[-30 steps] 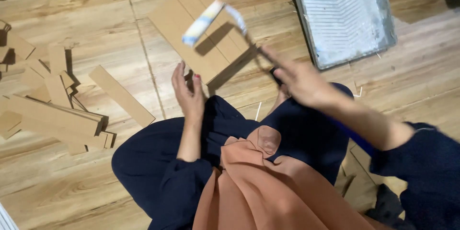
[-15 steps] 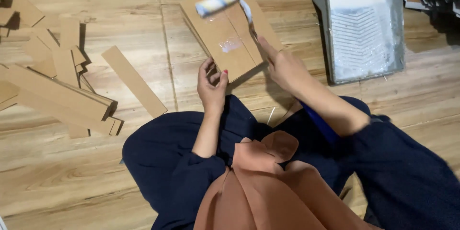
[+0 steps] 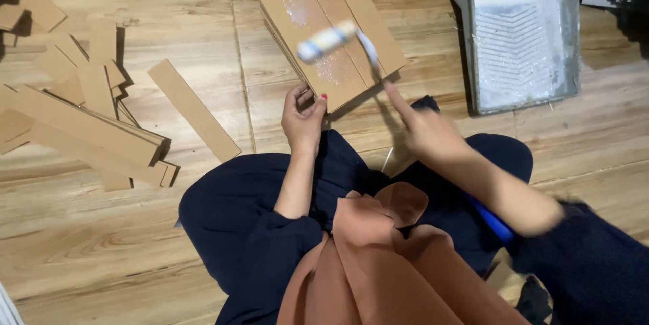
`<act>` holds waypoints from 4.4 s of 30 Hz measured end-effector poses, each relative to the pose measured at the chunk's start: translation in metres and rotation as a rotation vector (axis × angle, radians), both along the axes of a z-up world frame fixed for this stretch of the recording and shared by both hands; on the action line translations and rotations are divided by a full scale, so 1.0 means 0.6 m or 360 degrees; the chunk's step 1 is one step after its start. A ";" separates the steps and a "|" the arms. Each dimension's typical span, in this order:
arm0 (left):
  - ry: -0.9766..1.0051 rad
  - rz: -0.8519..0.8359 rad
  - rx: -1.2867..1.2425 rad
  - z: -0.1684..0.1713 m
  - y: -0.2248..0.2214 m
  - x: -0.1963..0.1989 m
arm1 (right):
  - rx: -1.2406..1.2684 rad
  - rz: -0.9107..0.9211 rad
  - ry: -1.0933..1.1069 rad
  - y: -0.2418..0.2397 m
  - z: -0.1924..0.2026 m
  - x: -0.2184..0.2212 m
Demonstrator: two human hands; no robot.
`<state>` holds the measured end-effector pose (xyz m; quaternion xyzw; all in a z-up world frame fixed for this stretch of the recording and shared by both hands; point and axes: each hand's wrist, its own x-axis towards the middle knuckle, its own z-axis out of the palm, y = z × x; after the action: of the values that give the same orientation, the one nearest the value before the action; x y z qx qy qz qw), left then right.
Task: Sorting, stacking, and applying a liquid coating to cardboard sheets using a paint roller on the floor.
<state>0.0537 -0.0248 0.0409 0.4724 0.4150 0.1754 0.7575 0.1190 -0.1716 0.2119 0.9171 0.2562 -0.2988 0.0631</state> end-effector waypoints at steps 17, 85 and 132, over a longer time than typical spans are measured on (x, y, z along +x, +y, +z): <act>0.0215 -0.0074 0.0077 0.040 0.008 0.001 | 0.0219 0.0386 -0.0259 0.079 0.003 0.018; 0.0254 0.0119 0.0184 0.058 -0.023 0.009 | -0.0019 0.0144 0.0006 -0.135 0.019 0.058; 0.0811 -0.1286 0.2797 0.133 -0.049 0.153 | 0.0800 -0.0556 0.0156 -0.247 0.067 0.059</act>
<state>0.1458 -0.0545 0.1210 0.9939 0.0964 0.0428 0.0307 0.1541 -0.3197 0.2522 0.9186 0.1634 -0.2763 -0.2304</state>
